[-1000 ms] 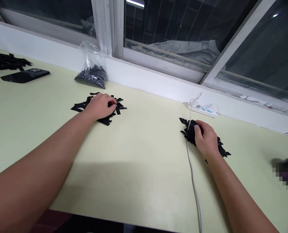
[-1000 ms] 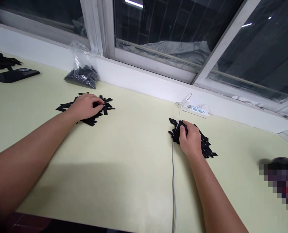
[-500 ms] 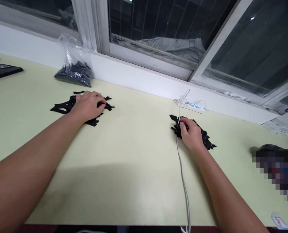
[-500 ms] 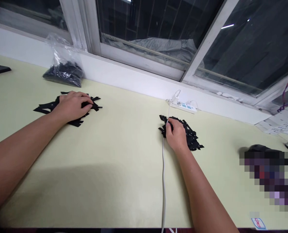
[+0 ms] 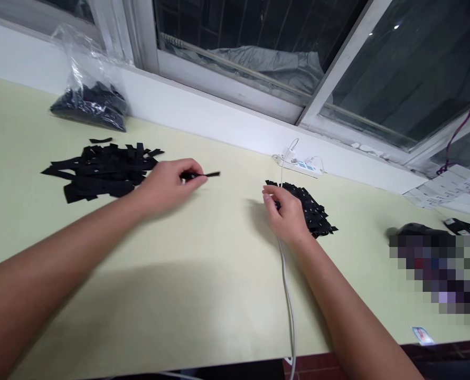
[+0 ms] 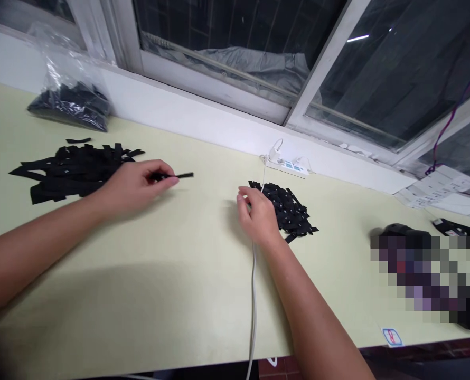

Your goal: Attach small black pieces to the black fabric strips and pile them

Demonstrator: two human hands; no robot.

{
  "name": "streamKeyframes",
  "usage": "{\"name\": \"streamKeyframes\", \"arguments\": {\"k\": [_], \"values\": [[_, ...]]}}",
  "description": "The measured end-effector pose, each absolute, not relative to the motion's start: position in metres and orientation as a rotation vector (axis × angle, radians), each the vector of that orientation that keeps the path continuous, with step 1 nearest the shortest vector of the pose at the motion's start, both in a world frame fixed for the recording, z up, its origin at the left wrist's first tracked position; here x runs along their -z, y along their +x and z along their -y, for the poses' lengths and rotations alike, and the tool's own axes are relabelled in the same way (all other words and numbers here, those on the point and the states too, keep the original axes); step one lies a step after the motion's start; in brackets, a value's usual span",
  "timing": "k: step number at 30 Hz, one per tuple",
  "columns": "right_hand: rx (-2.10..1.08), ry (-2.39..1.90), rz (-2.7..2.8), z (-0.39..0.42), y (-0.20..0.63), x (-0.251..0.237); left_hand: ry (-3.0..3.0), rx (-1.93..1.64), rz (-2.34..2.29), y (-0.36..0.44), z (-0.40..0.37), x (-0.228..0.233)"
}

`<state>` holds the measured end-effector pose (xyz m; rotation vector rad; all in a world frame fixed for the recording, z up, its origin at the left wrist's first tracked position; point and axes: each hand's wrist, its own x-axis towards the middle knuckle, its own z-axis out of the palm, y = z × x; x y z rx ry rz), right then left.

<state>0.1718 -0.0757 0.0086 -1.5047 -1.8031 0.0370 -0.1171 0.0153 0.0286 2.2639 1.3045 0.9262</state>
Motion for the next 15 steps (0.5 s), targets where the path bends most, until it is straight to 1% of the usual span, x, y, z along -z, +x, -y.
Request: {"name": "streamKeyframes", "arguments": {"k": [3, 5, 7, 11, 15], "values": [[-0.313, -1.437, 1.774, 0.081, 0.158, -0.008, 2.087, -0.859, -1.020, -0.080, 0.008, -0.024], [-0.524, -1.354, 1.694, 0.081, 0.153, -0.006, 2.083, -0.772, -0.917, -0.059, 0.016, -0.025], [-0.649, -1.281, 1.632, 0.079, 0.154, -0.003, 2.136, -0.715, -0.872, -0.040, 0.017, -0.028], [-0.708, -1.304, 1.661, 0.073, 0.165, 0.003, 2.266, -0.663, -0.872, -0.015, 0.014, -0.027], [-0.747, -1.402, 1.705, 0.072, 0.174, 0.004, 2.197, -0.688, -0.825, -0.011, 0.019, -0.011]]}}
